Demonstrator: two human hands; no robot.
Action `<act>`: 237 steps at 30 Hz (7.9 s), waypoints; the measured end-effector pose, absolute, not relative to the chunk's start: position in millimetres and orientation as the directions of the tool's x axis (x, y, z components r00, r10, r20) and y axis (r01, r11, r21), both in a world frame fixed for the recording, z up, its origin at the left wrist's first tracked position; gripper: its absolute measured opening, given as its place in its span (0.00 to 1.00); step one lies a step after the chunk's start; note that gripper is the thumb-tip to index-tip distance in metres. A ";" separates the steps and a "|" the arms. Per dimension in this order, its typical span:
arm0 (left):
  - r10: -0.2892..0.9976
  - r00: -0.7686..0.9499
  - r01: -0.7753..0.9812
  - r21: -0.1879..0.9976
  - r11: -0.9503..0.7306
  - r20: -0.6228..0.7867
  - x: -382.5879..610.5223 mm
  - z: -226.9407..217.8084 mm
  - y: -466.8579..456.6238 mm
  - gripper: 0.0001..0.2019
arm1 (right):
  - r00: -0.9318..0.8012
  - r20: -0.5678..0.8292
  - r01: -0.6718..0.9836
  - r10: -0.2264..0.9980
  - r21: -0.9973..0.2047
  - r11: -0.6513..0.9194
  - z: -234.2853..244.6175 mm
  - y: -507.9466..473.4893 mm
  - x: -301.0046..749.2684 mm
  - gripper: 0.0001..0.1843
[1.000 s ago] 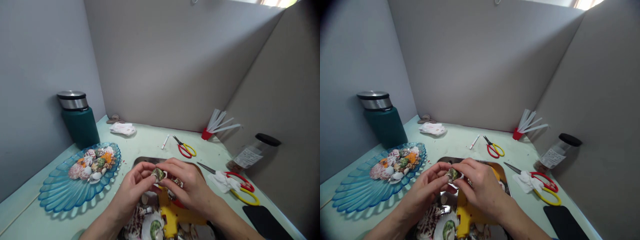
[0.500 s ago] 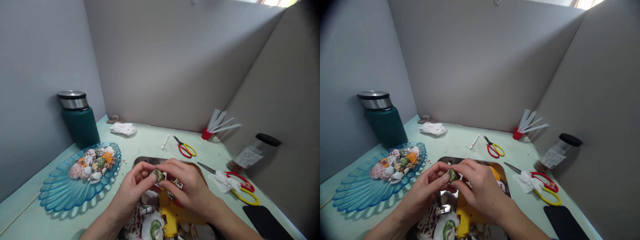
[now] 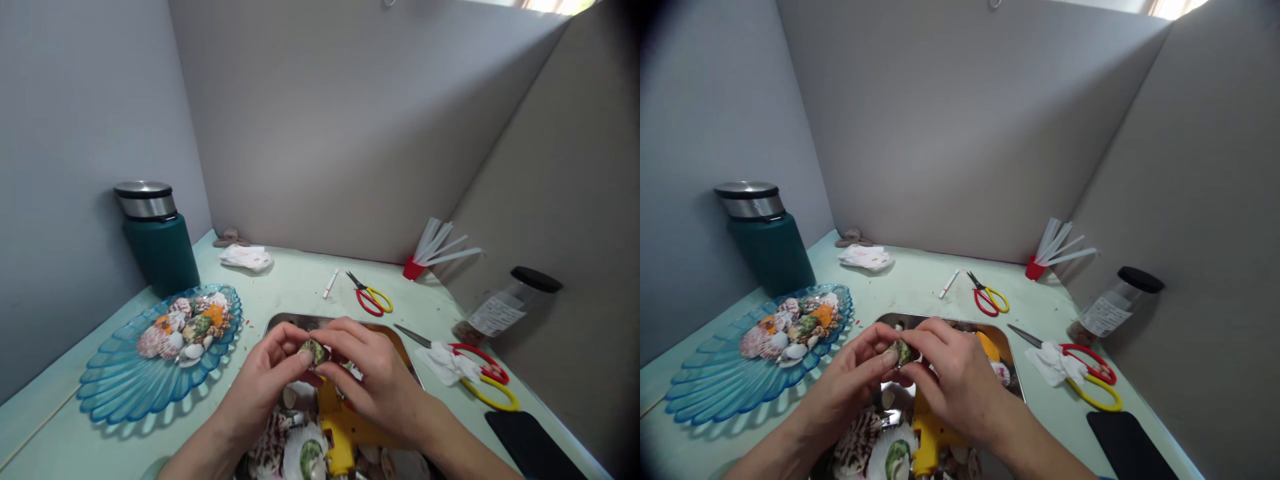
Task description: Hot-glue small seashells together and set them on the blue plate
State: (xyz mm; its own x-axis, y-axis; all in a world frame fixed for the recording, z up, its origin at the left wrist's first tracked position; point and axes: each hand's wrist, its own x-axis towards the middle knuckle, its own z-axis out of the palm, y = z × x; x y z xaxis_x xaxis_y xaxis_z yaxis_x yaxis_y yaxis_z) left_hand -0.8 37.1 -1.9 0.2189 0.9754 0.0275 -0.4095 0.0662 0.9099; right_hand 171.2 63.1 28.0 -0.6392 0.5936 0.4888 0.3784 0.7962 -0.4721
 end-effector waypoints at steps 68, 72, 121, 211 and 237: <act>0.987 0.019 -0.041 0.986 -0.159 0.160 2.9 -7.0 38.2 0.12 | -0.606 0.390 0.489 0.694 -0.505 0.711 31.8 64.2 175.8 0.12; 0.988 0.023 -0.061 0.986 -0.153 0.155 2.3 -7.9 37.3 0.13 | -0.594 0.371 0.508 0.714 -0.515 0.690 33.5 63.8 175.3 0.12; 0.997 0.030 -0.225 0.973 -0.060 0.068 2.4 -1.5 36.8 0.15 | -0.582 0.391 0.491 0.712 -0.529 0.692 33.5 64.0 174.5 0.14; 1.000 0.006 -0.319 0.948 -0.016 0.019 7.5 -2.4 37.5 0.10 | -0.497 0.383 0.507 0.779 -0.600 0.618 30.5 62.5 172.9 0.09; 0.865 -0.486 0.184 0.982 -0.041 0.128 -155.4 32.6 8.5 0.15 | -0.505 0.597 0.565 0.624 -0.318 0.762 56.4 40.5 192.5 0.09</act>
State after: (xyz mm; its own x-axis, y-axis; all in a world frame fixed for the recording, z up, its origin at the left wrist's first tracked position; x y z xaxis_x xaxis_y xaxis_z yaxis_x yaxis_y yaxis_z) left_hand -155.4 8.5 32.6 -0.4861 0.8645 0.1276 0.1843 -0.0414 0.9820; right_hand 192.5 40.5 56.4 -0.5046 0.6237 0.5970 0.5646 0.7615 -0.3183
